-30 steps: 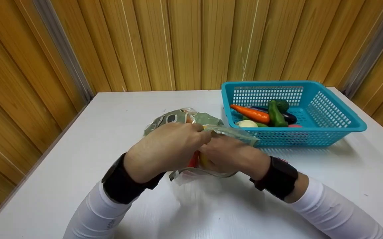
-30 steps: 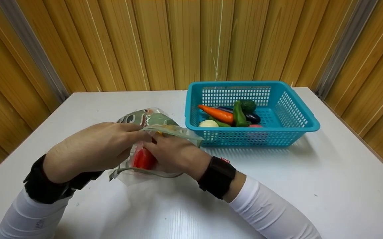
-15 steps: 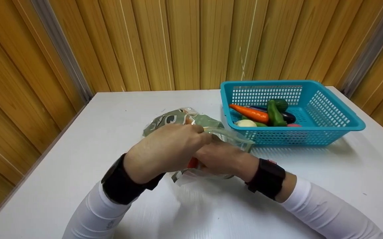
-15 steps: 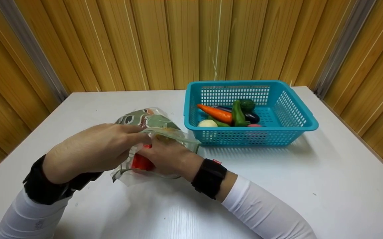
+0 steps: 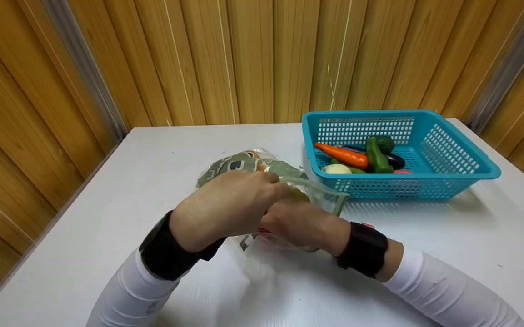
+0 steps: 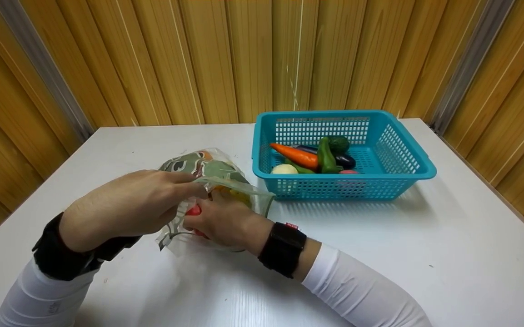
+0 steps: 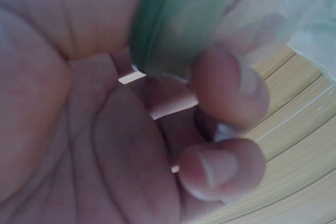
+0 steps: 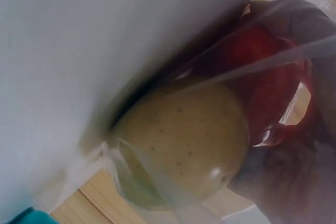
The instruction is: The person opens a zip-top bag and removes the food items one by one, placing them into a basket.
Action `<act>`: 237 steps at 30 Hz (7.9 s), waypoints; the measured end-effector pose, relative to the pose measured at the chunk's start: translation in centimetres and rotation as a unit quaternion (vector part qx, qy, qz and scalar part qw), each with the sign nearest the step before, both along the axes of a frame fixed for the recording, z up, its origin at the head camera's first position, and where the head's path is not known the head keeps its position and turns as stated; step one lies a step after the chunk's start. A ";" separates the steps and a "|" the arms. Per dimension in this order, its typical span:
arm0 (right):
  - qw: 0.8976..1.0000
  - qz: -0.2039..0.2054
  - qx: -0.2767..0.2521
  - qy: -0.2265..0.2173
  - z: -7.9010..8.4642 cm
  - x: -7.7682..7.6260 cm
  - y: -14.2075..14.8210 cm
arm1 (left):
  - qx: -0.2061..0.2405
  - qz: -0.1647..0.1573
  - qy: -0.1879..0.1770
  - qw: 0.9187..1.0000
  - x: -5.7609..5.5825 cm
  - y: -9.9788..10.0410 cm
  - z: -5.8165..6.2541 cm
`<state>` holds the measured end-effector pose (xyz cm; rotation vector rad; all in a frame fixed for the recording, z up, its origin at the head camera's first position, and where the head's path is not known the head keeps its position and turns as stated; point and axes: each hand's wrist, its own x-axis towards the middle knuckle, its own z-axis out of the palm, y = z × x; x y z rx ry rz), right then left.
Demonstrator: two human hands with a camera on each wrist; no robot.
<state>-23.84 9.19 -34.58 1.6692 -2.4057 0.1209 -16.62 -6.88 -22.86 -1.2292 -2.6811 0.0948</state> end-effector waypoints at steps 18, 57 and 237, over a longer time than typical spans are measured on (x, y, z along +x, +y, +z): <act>0.975 -0.132 0.086 -0.160 5.1 1.0 1.6 | -0.005 0.012 -0.019 1.000 0.1 0.0 0.4; 0.998 -0.031 -0.015 -0.050 10.7 6.6 6.0 | -0.007 0.017 0.011 1.000 -0.1 -0.2 0.3; 0.966 -0.169 -0.186 0.065 13.9 3.2 12.4 | -0.027 0.032 -0.027 0.999 -0.1 0.4 0.6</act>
